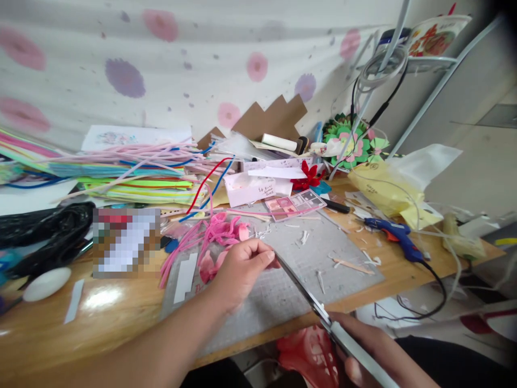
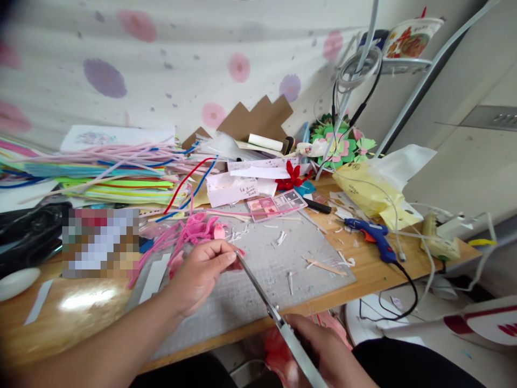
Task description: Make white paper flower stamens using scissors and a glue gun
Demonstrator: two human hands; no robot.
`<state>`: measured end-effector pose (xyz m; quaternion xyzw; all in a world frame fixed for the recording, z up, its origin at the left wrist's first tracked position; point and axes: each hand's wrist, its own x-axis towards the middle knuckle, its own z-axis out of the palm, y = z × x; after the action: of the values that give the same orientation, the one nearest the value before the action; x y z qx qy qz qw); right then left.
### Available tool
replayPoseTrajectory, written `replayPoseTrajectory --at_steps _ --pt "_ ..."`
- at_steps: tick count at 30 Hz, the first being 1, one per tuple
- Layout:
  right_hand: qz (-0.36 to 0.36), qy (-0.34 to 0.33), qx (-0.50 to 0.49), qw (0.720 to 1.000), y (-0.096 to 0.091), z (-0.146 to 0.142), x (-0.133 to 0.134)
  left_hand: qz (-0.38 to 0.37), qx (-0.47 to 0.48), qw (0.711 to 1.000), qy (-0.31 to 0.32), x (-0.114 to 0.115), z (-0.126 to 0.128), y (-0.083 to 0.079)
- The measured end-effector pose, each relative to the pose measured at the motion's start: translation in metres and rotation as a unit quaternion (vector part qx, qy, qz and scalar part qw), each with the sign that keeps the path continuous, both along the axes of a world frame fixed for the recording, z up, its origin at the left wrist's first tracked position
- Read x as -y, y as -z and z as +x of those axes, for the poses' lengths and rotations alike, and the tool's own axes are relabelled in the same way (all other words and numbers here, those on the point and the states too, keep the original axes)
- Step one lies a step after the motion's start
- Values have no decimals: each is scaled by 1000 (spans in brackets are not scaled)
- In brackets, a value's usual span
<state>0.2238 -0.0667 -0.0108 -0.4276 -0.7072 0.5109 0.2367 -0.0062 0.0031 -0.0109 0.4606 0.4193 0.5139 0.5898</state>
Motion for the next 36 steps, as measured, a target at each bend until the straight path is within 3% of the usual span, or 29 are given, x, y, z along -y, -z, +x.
replayPoseTrajectory --at_steps 5,10,15,18,22,26,31,36 --pt "-135 5 -45 990 2 2 4 -43 63 997 11 0 4 -2" --pt "-189 -19 -159 969 19 10 5 -79 149 984 54 -2 2 0" --pt "-278 -27 -250 927 22 10 6 -66 138 987 48 -4 1 2" --pt "-282 -26 -257 924 21 8 7 -57 109 992 28 -5 2 3" --pt "-272 -23 -261 926 21 9 7 -25 32 999 -18 -12 -2 2" --pt "-244 17 -261 934 17 18 2 17 -121 991 -61 -29 -9 -7" --pt "-219 89 -266 935 7 33 -8 61 -354 932 -51 -65 -19 -19" --pt "-212 108 -250 939 4 42 -8 93 -494 864 -17 -89 -27 -25"
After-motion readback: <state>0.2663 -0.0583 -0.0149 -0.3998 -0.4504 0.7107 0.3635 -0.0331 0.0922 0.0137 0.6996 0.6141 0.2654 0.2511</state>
